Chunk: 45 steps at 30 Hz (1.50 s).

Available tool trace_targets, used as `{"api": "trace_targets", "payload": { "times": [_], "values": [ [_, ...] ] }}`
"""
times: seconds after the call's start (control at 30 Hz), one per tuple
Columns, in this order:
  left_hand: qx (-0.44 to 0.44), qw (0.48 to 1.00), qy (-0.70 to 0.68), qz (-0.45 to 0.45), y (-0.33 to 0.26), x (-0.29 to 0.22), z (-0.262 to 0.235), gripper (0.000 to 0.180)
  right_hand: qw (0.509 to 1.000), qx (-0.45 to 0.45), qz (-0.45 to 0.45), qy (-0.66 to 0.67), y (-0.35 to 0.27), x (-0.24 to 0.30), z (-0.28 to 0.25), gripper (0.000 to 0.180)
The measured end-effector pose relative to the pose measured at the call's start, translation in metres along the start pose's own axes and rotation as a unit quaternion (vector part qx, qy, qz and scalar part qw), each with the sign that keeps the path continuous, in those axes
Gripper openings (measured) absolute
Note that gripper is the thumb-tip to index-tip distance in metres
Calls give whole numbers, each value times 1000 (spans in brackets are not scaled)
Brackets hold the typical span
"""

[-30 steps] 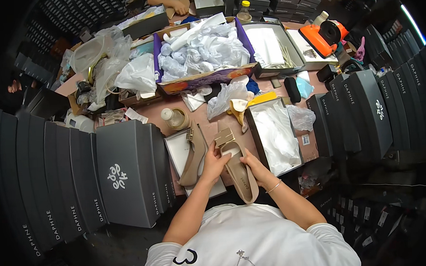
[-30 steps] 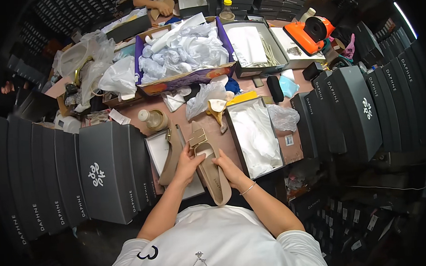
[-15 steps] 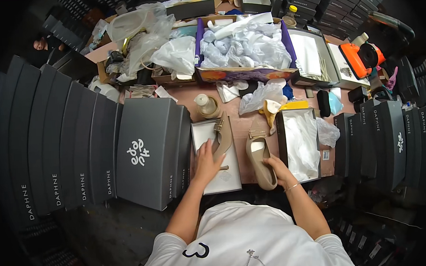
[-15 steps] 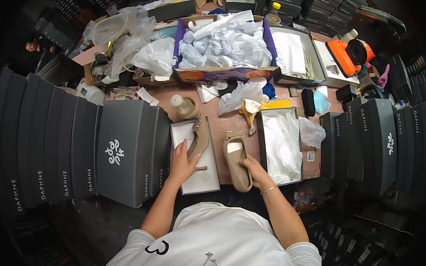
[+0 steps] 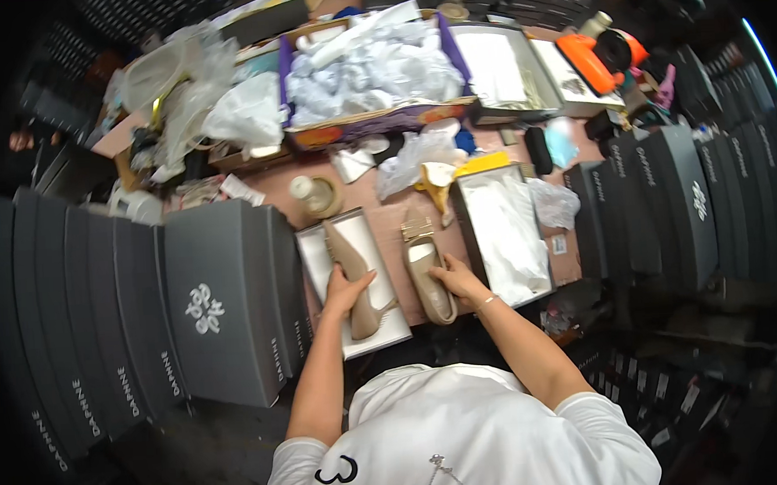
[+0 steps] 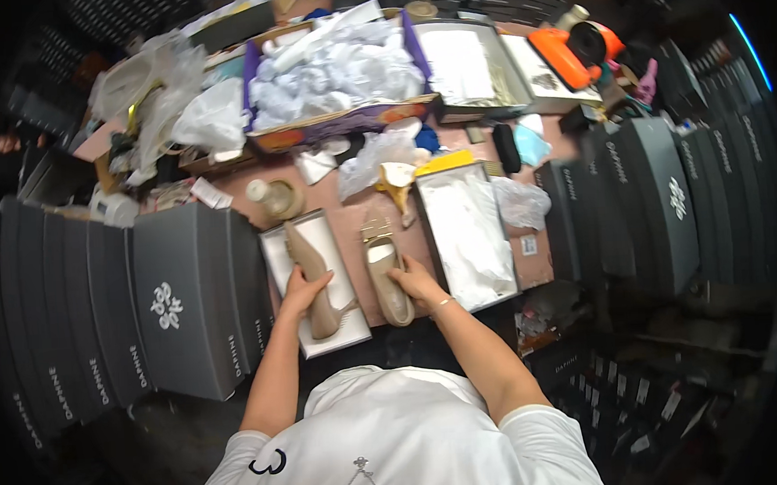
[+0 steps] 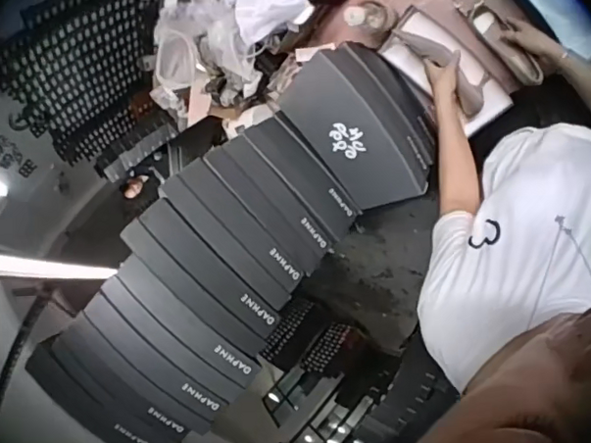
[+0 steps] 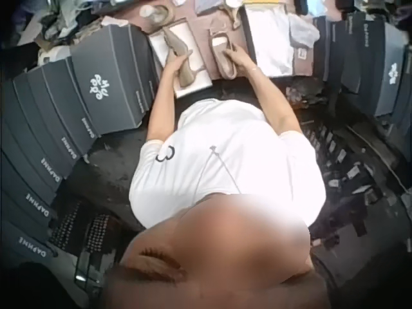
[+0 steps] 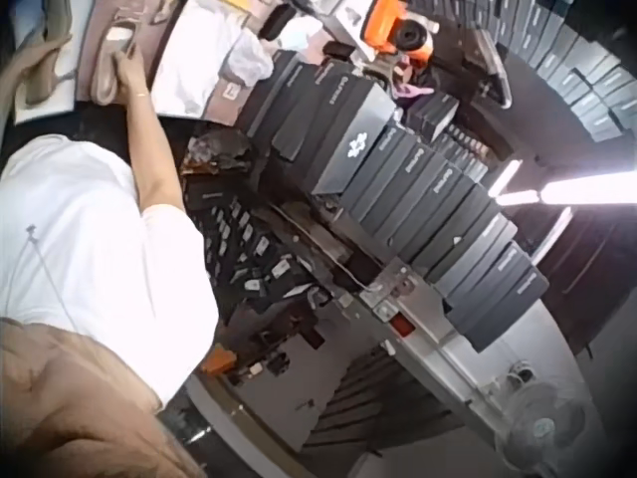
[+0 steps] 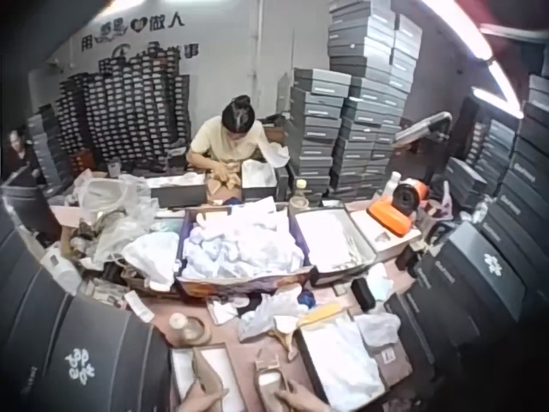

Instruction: The recorder is inspecting, wiping clean, and packing women's shoes into boxes at a factory workstation.

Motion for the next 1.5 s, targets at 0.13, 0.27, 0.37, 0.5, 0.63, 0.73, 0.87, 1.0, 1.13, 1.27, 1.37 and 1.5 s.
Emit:
{"api": "trace_targets", "payload": {
  "times": [0.13, 0.27, 0.37, 0.5, 0.63, 0.73, 0.87, 1.0, 1.13, 1.27, 1.37, 1.5],
  "values": [
    [61, 976, -152, -146, -19, 6, -16, 40, 983, -19, -94, -159, -6, 10, -4, 50],
    [-2, 976, -155, -155, -39, 13, -10, 47, 876, -158, -382, -248, -55, 47, -33, 55],
    [-6, 985, -126, -116, -49, 2, 9, 51, 773, -311, -465, -299, -72, 77, -85, 72],
    [-121, 990, -52, 53, -32, 39, 9, 53, 766, -337, -437, -331, -41, 77, -149, 68],
    [-135, 975, -62, 163, -64, -28, 1, 46, 704, -384, -370, -468, -22, 104, -200, 58],
    [-71, 981, -50, 173, -74, -65, 12, 35, 621, -369, -314, -616, 27, 79, -236, 56],
    [5, 971, -28, 237, -86, -106, 53, 35, 668, -378, -342, -543, 48, 58, -253, 24],
    [93, 865, 124, 477, -126, -177, 100, 59, 749, -371, -394, -381, -23, 113, -231, 14],
    [132, 751, 156, 628, -138, -251, 139, 64, 816, -100, -418, -387, -118, 164, -171, 15],
    [315, 677, 287, 600, -101, -249, 154, 44, 875, 27, -361, -321, -153, 174, -134, 22],
    [361, 788, 294, 402, -64, -221, 128, 30, 893, 34, -313, -321, -153, 175, -139, 20],
    [164, 883, 259, 355, -59, -165, 78, 19, 803, -52, -410, -430, -134, 145, -139, 20]
  ]
}}
Point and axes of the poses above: each hand's wrist, its own y-axis towards the middle knuckle, its own z-axis out of the palm, x = y × z, the point moved 3 cm from there along y, towards the middle knuckle, and after that the axes turned 12 degrees about -x, right-handed, at the moved point
